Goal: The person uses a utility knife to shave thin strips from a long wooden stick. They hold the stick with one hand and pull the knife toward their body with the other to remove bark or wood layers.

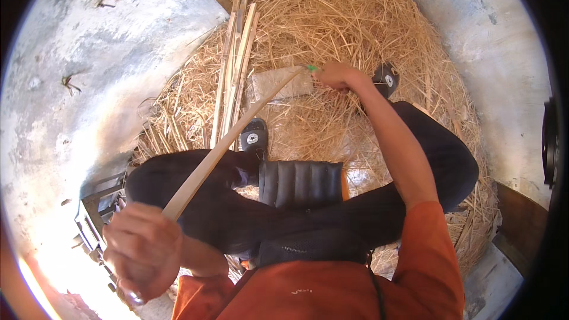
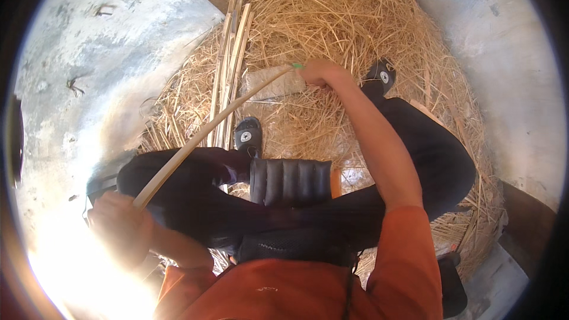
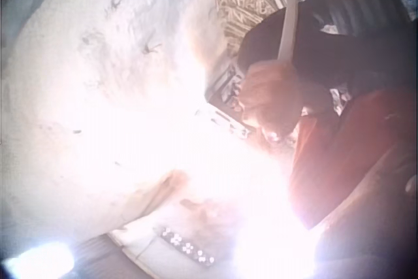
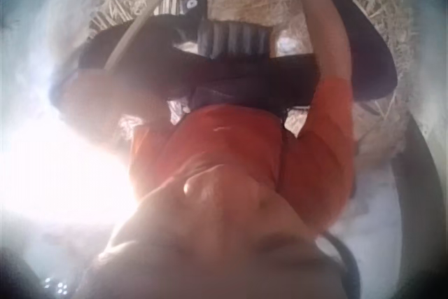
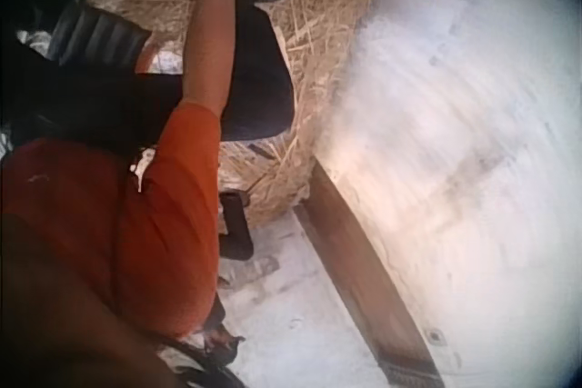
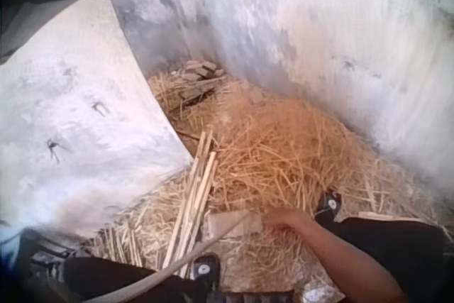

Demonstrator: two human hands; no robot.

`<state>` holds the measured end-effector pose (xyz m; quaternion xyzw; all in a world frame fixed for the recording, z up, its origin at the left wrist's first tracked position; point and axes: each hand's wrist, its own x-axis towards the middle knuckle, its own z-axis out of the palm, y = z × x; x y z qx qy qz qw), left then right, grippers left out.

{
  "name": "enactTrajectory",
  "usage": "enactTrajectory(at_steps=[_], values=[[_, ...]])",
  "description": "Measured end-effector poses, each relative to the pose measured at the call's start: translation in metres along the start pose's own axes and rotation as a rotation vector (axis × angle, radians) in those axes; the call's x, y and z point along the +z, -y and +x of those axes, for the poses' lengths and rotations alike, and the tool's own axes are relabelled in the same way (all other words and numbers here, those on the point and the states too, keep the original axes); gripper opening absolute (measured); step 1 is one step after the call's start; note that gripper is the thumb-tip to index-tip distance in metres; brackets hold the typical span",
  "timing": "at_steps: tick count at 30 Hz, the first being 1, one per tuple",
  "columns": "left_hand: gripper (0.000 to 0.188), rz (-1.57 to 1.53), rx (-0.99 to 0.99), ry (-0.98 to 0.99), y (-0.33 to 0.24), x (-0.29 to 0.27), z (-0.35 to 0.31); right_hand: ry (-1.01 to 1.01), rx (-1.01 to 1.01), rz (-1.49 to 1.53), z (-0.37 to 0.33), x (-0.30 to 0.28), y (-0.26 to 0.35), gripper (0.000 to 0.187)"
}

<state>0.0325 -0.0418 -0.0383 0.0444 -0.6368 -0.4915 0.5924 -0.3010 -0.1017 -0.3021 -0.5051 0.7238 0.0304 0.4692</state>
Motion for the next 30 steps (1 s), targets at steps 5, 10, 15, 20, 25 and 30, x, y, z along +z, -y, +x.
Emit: enactTrajectory(at_steps=[5, 10, 15, 20, 25, 30], values=[[0.052, -0.004, 0.001, 0.059, 0.003, 0.007, -0.004, -0.379, -0.381, 0.150, -0.141, 0.009, 0.078, 0.045], [0.054, -0.067, 0.010, 0.139, 0.001, 0.016, -0.003, -0.428, -0.504, 0.503, -0.245, 0.096, 0.114, 0.035], [0.053, -0.069, 0.032, 0.152, -0.003, 0.024, -0.010, -0.574, -0.435, 0.430, -0.246, 0.131, 0.125, 0.032], [0.051, -0.103, 0.019, 0.186, -0.006, 0.029, -0.018, -0.610, -0.321, 0.327, -0.197, 0.123, 0.108, 0.032], [0.046, -0.081, 0.056, 0.131, -0.001, 0.030, -0.018, -0.577, -0.348, 0.357, -0.208, 0.122, 0.118, 0.032], [0.039, -0.063, 0.051, 0.210, 0.000, 0.032, -0.016, -0.554, -0.238, 0.279, -0.172, 0.114, 0.096, 0.039]])
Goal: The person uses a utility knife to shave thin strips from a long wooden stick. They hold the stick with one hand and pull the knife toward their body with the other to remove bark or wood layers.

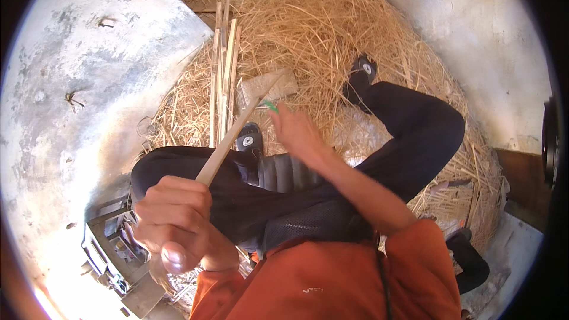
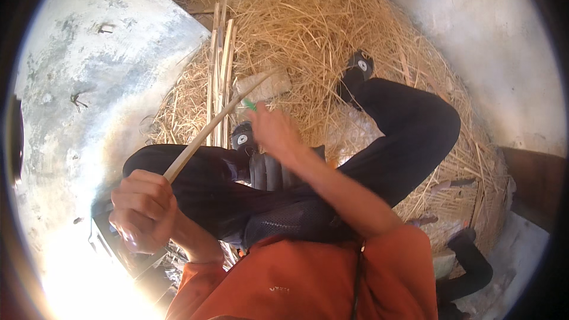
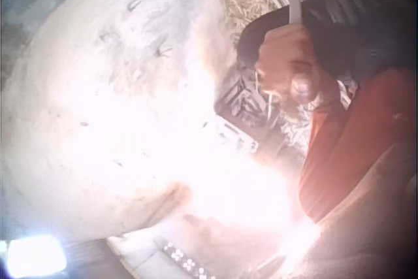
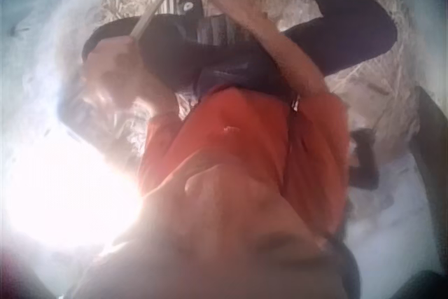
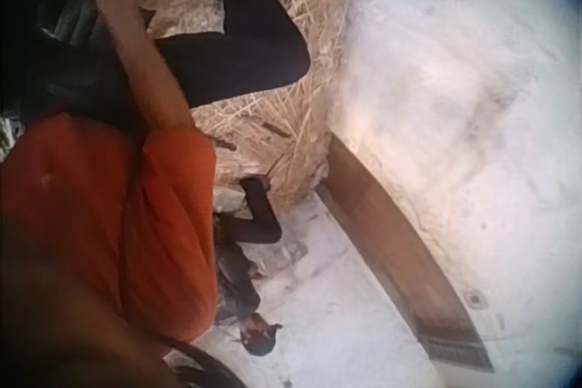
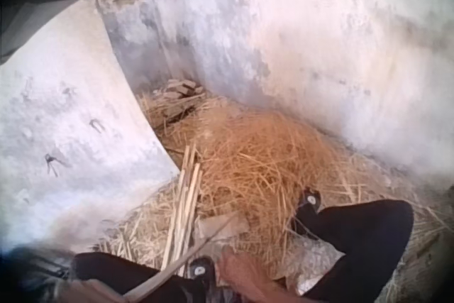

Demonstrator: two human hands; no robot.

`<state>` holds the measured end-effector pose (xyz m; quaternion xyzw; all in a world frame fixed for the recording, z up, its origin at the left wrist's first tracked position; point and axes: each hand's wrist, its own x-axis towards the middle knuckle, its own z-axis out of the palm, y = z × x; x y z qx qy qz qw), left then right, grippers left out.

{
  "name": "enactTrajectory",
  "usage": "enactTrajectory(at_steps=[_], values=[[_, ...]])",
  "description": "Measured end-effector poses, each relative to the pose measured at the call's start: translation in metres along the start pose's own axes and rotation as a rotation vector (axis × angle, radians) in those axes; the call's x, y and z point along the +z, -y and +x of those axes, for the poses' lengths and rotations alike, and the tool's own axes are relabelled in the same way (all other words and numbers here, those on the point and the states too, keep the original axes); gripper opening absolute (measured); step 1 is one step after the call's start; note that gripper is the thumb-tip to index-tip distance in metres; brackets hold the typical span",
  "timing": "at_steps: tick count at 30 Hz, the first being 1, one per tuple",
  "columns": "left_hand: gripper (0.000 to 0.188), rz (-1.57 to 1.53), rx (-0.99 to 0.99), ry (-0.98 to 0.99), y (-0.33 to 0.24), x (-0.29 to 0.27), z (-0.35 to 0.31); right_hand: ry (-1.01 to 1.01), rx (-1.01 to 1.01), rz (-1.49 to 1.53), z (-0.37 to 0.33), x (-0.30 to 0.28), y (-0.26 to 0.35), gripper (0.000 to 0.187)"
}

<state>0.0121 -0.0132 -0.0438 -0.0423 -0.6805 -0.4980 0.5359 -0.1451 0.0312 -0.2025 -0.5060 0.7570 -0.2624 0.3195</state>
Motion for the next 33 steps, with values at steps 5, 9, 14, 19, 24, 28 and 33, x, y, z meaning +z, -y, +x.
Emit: enactTrajectory(at_steps=[5, 9, 14, 19, 24, 28, 33], values=[[0.034, -0.033, 0.008, 0.033, 0.003, 0.000, 0.001, -0.061, 0.116, -0.004, 0.044, 0.029, -0.067, 0.037], [0.045, 0.025, -0.023, -0.074, 0.003, -0.015, -0.003, 0.047, 0.037, 0.162, 0.011, 0.000, -0.014, 0.036], [0.048, -0.013, -0.030, 0.032, 0.001, -0.015, 0.000, 0.256, -0.075, 0.508, -0.058, -0.052, 0.059, 0.031], [0.050, -0.081, -0.117, 0.130, -0.004, -0.017, 0.005, 0.052, -0.163, 0.215, -0.058, -0.032, 0.054, 0.028], [0.049, -0.043, -0.055, 0.026, -0.003, -0.013, 0.000, -0.076, -0.204, 0.051, -0.057, -0.020, 0.056, 0.030], [0.043, -0.056, 0.022, 0.053, 0.001, 0.023, -0.004, -0.122, -0.087, -0.073, -0.025, 0.001, 0.007, 0.032], [0.047, -0.015, 0.010, 0.003, 0.003, 0.012, 0.004, -0.030, -0.053, 0.019, -0.034, -0.018, 0.019, 0.035]])
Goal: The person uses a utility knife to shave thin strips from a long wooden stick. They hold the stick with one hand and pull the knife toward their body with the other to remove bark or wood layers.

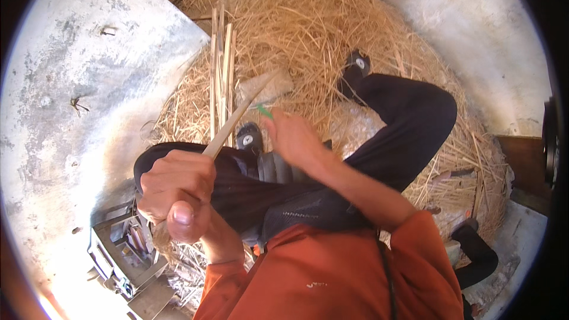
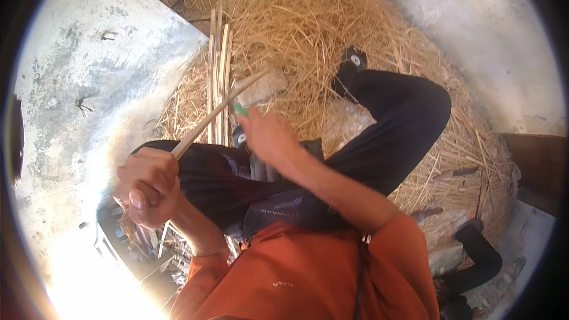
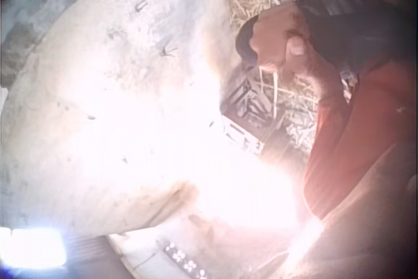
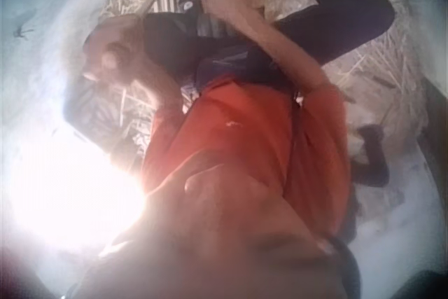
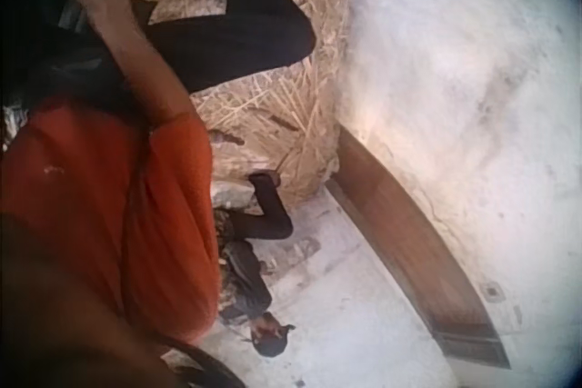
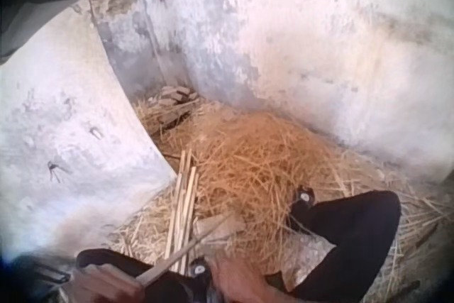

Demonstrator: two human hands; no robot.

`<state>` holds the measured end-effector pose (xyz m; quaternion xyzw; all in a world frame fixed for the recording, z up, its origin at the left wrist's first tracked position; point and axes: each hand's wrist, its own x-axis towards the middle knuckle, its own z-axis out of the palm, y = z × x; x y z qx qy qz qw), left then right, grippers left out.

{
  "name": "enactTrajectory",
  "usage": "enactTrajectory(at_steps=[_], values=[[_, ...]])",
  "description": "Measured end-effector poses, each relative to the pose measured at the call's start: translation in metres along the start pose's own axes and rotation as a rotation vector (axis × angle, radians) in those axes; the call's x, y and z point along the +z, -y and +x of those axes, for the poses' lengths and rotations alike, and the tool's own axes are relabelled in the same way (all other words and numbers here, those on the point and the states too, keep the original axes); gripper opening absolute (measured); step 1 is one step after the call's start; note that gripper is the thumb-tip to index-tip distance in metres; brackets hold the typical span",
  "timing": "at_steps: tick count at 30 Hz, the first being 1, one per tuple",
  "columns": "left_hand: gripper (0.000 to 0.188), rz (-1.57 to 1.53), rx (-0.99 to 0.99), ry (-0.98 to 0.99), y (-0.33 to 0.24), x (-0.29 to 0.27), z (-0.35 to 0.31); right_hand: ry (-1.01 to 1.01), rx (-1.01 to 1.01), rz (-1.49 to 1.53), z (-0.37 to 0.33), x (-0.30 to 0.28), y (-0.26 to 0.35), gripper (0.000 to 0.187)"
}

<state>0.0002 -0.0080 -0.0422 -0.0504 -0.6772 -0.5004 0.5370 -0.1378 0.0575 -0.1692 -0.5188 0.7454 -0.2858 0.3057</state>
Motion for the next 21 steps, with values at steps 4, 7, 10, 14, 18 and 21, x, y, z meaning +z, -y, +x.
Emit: enactTrajectory(at_steps=[4, 7, 10, 14, 18, 21], values=[[0.049, -0.032, -0.059, 0.032, -0.006, -0.006, 0.000, -0.004, 0.007, -0.028, 0.002, 0.007, 0.000, 0.033], [0.047, -0.040, -0.017, 0.173, -0.001, 0.011, 0.004, -0.072, 0.059, -0.239, 0.063, 0.054, -0.092, 0.031], [0.046, -0.015, -0.031, 0.163, 0.002, 0.016, 0.005, -0.011, 0.286, -0.350, 0.082, 0.083, -0.194, 0.035], [0.044, 0.008, -0.025, -0.057, 0.002, -0.009, -0.001, -0.013, 0.457, -0.102, 0.084, 0.062, -0.168, 0.043], [0.047, 0.028, -0.076, -0.191, -0.001, -0.028, -0.002, -0.104, 0.349, 0.128, 0.077, 0.000, -0.082, 0.046], [0.047, 0.017, -0.048, -0.242, 0.001, -0.025, -0.006, 0.151, 0.084, 0.464, 0.023, -0.034, -0.007, 0.038]])
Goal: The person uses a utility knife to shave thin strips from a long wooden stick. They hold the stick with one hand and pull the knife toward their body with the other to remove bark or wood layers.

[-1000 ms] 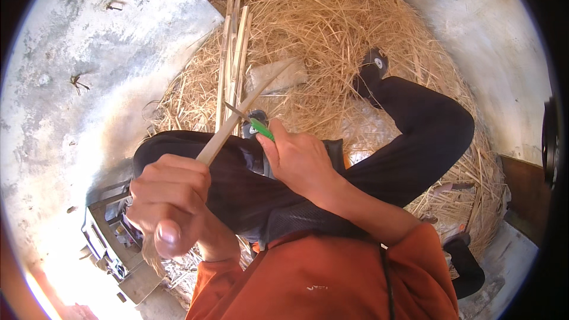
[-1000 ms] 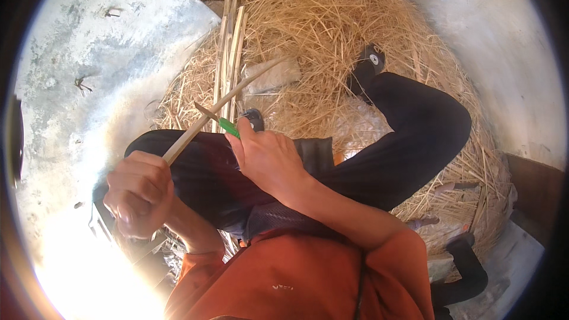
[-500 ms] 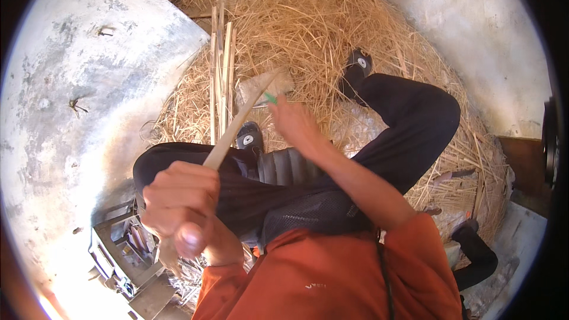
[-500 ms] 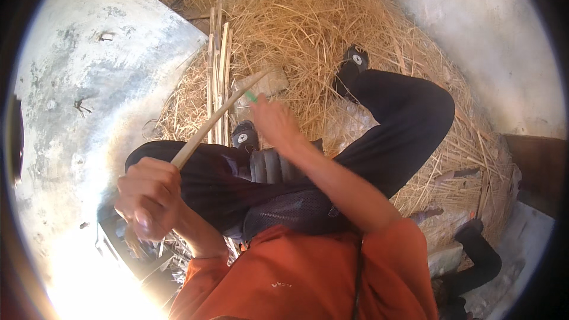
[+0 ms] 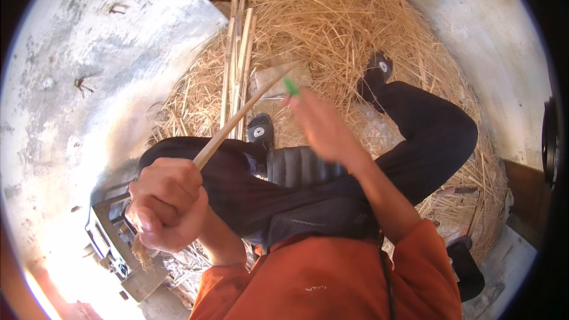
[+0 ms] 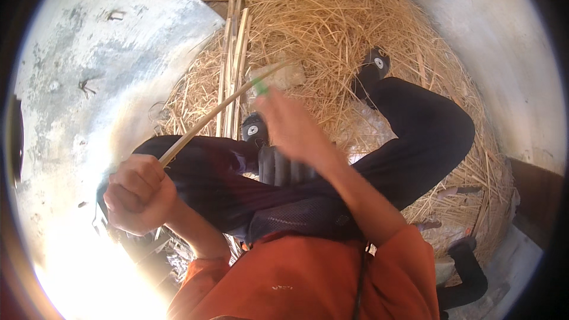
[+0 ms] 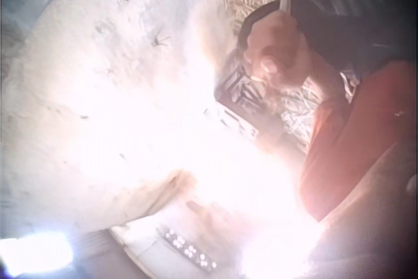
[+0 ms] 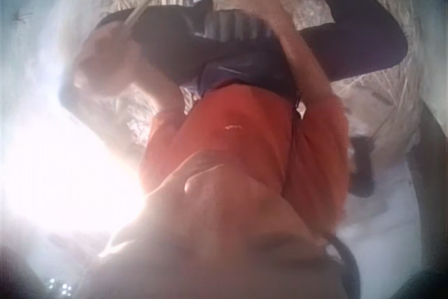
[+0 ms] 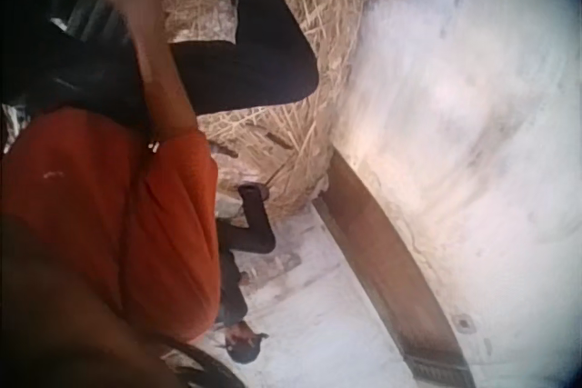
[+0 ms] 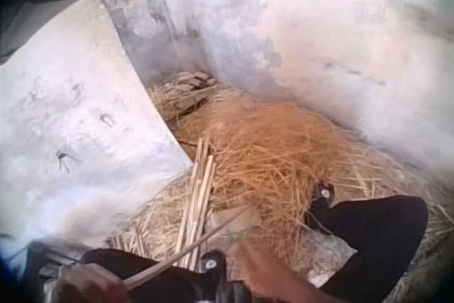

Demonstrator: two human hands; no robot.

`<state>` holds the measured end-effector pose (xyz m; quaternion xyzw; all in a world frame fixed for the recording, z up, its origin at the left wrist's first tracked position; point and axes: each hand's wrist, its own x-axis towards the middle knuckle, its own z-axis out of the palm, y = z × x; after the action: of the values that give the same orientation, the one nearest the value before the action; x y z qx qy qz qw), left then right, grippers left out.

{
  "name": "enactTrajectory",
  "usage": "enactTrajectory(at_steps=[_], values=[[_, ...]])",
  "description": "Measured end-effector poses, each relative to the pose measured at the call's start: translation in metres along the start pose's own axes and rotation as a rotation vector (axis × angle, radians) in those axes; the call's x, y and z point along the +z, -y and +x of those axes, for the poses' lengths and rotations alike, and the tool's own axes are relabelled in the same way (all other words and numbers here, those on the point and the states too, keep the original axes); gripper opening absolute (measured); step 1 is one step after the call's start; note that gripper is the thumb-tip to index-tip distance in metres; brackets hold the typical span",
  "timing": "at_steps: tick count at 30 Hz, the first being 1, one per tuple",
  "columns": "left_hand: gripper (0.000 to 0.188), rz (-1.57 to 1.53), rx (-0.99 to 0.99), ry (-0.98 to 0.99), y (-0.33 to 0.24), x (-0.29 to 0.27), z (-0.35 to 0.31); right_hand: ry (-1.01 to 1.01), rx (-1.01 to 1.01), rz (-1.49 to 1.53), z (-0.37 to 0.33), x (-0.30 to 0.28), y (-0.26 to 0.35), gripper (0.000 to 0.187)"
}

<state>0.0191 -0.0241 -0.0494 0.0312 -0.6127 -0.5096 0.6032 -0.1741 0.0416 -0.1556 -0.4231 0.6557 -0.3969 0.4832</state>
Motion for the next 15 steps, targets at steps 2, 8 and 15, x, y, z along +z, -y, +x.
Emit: enactTrajectory(at_steps=[2, 8, 15], values=[[0.046, 0.023, 0.005, 0.117, -0.003, 0.000, 0.002, 0.116, -0.161, 0.097, -0.043, 0.015, 0.039, 0.029], [0.046, -0.118, -0.014, 0.358, -0.004, 0.016, 0.004, -0.031, -0.311, -0.136, -0.082, 0.044, 0.046, 0.020], [0.047, -0.031, -0.025, 0.204, -0.010, 0.028, -0.005, -0.198, -0.184, -0.463, -0.047, 0.055, 0.006, 0.023]])
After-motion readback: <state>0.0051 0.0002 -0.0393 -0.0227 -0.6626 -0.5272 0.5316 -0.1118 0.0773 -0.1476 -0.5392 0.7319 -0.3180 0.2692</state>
